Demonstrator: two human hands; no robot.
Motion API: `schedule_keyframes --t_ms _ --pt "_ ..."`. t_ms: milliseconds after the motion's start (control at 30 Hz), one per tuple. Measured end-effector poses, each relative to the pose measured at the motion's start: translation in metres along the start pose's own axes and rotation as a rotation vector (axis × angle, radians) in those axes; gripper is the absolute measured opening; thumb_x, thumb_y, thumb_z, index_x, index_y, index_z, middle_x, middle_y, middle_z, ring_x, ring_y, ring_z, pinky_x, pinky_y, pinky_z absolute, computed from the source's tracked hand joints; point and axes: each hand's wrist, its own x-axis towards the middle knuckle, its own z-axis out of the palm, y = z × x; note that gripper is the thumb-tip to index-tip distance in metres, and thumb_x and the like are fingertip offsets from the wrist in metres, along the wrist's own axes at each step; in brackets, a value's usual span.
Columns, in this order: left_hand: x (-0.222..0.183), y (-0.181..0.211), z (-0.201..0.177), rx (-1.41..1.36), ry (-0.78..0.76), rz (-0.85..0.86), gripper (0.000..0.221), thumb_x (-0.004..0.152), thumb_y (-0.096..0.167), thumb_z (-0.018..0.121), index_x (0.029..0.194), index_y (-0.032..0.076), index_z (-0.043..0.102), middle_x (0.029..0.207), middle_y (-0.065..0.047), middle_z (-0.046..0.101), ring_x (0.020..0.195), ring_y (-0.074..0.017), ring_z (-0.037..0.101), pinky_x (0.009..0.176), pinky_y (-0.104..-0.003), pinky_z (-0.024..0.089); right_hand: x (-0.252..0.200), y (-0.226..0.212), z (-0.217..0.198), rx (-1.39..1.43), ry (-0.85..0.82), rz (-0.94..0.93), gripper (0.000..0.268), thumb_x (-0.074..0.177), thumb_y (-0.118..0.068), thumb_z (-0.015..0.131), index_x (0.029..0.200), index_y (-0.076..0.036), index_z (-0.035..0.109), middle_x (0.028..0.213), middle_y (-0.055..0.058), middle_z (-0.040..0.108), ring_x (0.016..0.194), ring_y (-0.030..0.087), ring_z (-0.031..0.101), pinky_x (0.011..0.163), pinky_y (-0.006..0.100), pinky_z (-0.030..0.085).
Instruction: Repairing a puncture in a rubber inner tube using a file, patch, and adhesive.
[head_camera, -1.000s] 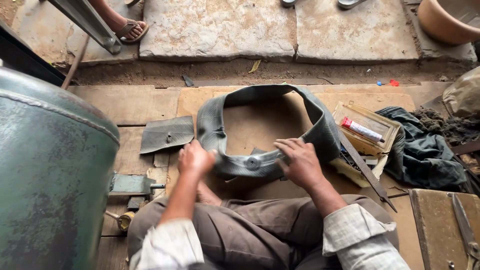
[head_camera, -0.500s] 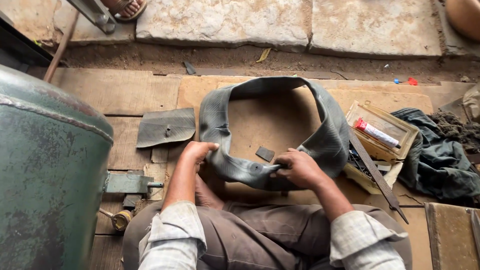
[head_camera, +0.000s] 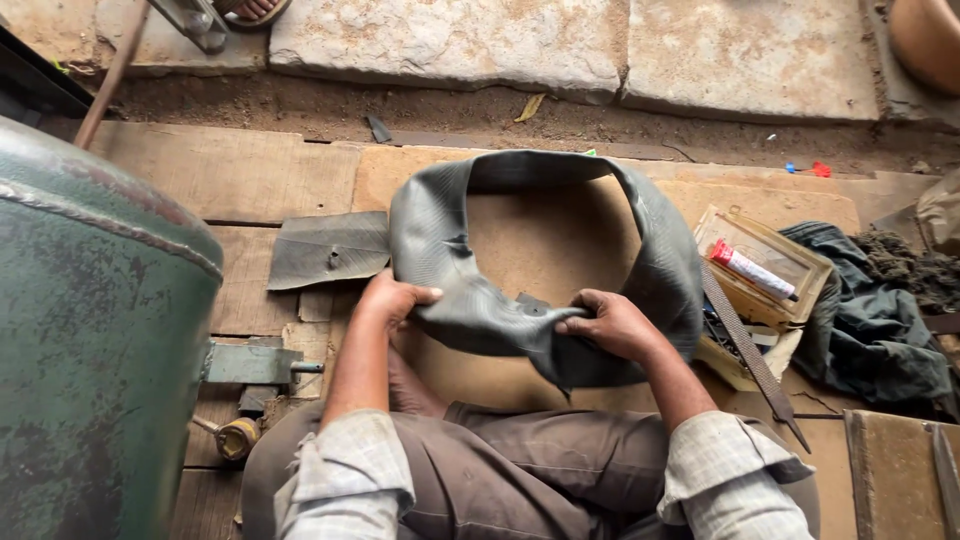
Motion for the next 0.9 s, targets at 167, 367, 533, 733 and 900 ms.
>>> schedule_keyframes --t_ms 167,367,533,733,900 --pt "-0.026 0.02 -0.003 0.098 0.359 0.3 0.055 0.065 0.011 0.086 0.118 0.004 0.073 0.105 -0.012 0.08 0.093 -0.0264 0.077 0.087 -0.039 0.06 -0.007 -0.017 -0.006 -0.002 0.047 0.001 0.049 0.071 -0.032 0.092 0.107 -0.005 0.073 0.094 0.009 0.078 0.087 0.018 0.073 0.079 0.034 0.058" --pt "-0.004 0.005 -0.001 0.456 0.712 0.464 0.081 0.07 0.019 0.087 0.142 0.003 0.055 0.114 -0.015 0.073 0.11 -0.034 0.066 0.103 -0.048 0.046 -0.004 -0.003 0.02 -0.381 0.571 -0.536 0.055 0.072 -0.029 0.085 0.118 -0.003 0.07 0.108 0.015 0.074 0.101 0.038 0.069 0.082 0.046 0.054" --pt "-0.044 0.024 0.029 0.667 0.813 0.713 0.07 0.067 0.029 0.092 0.125 0.001 0.064 0.121 -0.016 0.065 0.119 -0.0364 0.056 0.103 -0.05 0.043 -0.023 -0.04 0.031 -0.308 0.349 -0.235 0.036 0.089 -0.046 0.078 0.099 -0.012 0.074 0.101 0.01 0.075 0.098 0.031 0.071 0.085 0.041 0.057" --pt "-0.059 0.006 0.09 0.849 0.281 0.858 0.041 0.071 0.041 0.09 0.091 0.012 0.069 0.102 -0.007 0.067 0.105 -0.0302 0.061 0.093 -0.044 0.047 0.011 0.015 0.082 -0.603 0.003 -0.319 0.038 0.085 -0.042 0.075 0.099 -0.008 0.068 0.102 0.014 0.071 0.101 0.037 0.065 0.085 0.049 0.051" --pt "-0.028 -0.027 0.102 1.077 0.125 0.559 0.053 0.061 0.049 0.093 0.094 0.012 0.074 0.112 -0.009 0.068 0.112 -0.0324 0.063 0.091 -0.046 0.051 0.021 0.022 0.093 -0.566 -0.007 -0.35 0.037 0.085 -0.039 0.074 0.103 -0.008 0.066 0.102 0.014 0.069 0.102 0.037 0.063 0.085 0.05 0.049"
